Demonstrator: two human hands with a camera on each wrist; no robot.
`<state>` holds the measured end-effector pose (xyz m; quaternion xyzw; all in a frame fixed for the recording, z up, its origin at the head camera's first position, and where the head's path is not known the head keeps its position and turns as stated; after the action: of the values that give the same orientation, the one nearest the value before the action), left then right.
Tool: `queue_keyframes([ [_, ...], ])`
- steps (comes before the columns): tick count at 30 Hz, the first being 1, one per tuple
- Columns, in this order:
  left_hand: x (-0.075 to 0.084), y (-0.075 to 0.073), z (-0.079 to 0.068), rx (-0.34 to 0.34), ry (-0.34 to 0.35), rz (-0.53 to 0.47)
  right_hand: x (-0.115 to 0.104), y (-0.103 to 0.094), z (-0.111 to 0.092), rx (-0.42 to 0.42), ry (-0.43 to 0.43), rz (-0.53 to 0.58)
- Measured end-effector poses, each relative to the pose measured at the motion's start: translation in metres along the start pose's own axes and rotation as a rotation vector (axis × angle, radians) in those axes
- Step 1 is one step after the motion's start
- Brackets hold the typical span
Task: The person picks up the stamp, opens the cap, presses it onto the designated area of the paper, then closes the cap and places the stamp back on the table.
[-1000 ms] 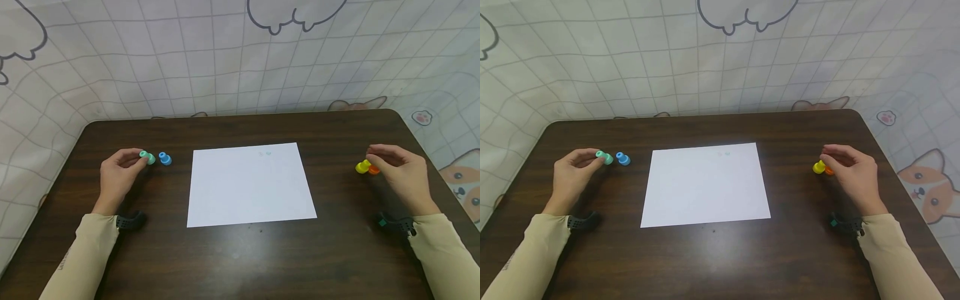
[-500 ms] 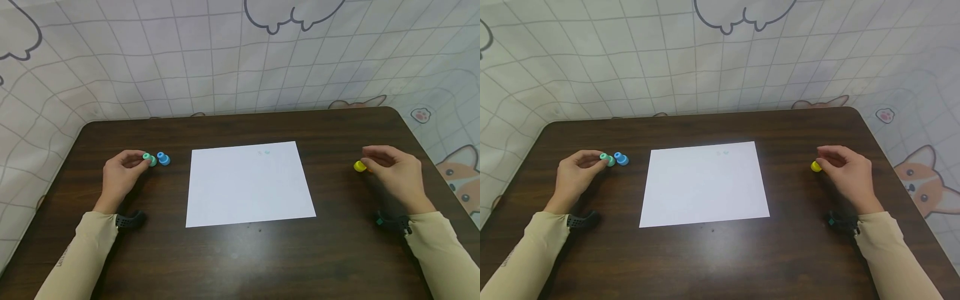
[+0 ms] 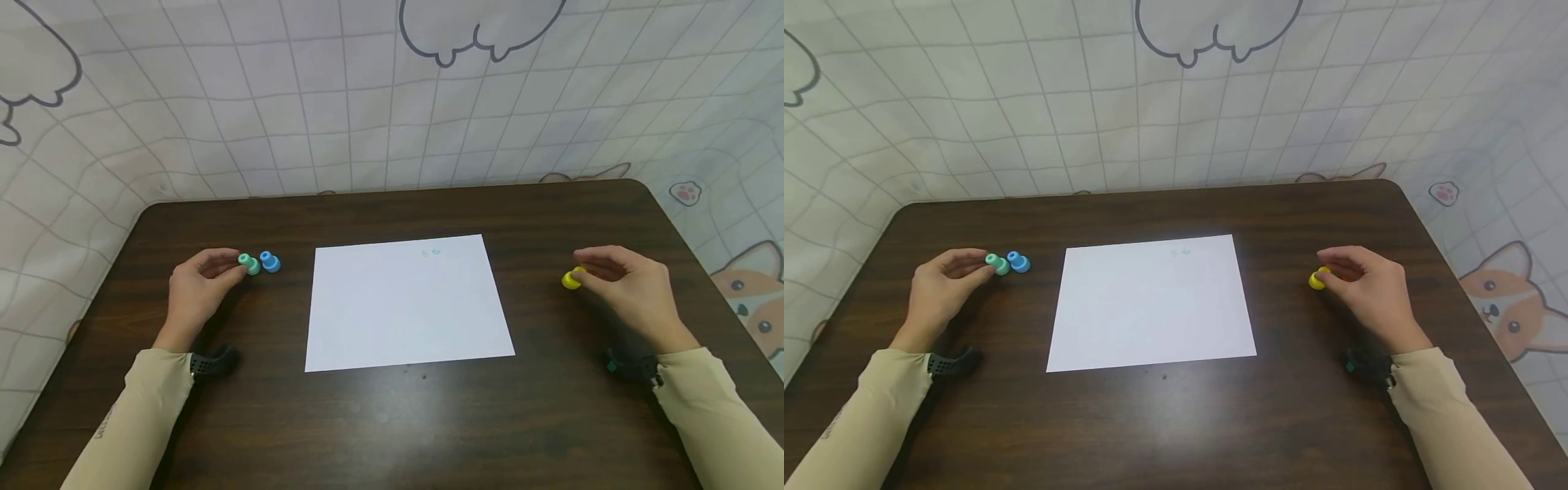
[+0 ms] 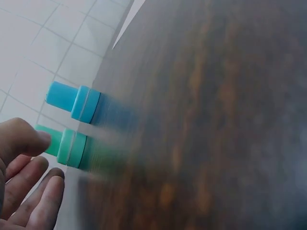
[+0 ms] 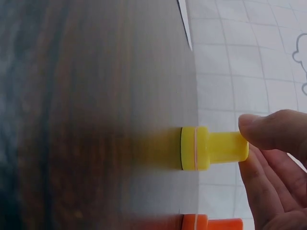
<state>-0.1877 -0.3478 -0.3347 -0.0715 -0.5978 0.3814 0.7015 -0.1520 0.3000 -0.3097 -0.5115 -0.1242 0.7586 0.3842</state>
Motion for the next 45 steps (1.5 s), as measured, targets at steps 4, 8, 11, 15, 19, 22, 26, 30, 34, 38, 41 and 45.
queue_keyframes([
  [4, -0.002, -0.004, 0.001, 0.024, -0.007, 0.014, 0.000, 0.007, 0.000, -0.037, 0.012, -0.006],
  [8, -0.004, -0.007, 0.003, 0.037, -0.022, 0.031, 0.003, 0.013, 0.000, -0.089, 0.026, -0.027],
  [11, -0.006, -0.008, 0.004, 0.046, -0.034, 0.029, 0.003, 0.017, -0.001, -0.123, 0.016, -0.048],
  [15, -0.008, -0.010, 0.004, 0.060, -0.070, 0.012, 0.002, 0.023, -0.002, -0.159, -0.005, -0.057],
  [19, -0.007, -0.010, 0.003, 0.058, -0.121, -0.045, 0.002, 0.028, -0.004, -0.207, -0.015, -0.074],
  [22, 0.000, -0.010, 0.001, 0.058, -0.141, -0.099, 0.002, 0.032, -0.005, -0.237, -0.017, -0.092],
  [26, 0.015, -0.009, -0.004, 0.057, -0.116, -0.142, 0.003, 0.035, -0.005, -0.255, -0.013, -0.101],
  [30, 0.032, -0.006, -0.009, 0.039, -0.065, -0.192, 0.003, 0.037, -0.005, -0.265, -0.014, -0.105],
  [34, 0.044, -0.001, -0.014, 0.018, -0.028, -0.251, 0.003, 0.037, -0.006, -0.259, -0.016, -0.106],
  [38, 0.057, 0.006, -0.021, -0.013, 0.006, -0.285, -0.001, 0.035, -0.005, -0.233, -0.021, -0.082],
  [41, 0.069, 0.012, -0.026, -0.048, 0.038, -0.299, -0.006, 0.038, -0.005, -0.218, 0.004, -0.031],
  [45, 0.084, 0.022, -0.034, -0.101, 0.088, -0.305, -0.015, 0.046, -0.007, -0.211, 0.033, 0.049],
])
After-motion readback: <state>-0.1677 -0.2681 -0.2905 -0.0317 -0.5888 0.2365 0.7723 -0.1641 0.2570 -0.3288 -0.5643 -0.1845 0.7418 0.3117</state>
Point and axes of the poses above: each hand's wrist, its own z-axis towards the middle knuckle, its own y-axis out of the palm, x = y × z, the point moved 10 cm from there along z, towards the middle knuckle, and after that the axes turned 15 degrees about x, right-handed, at the moved point
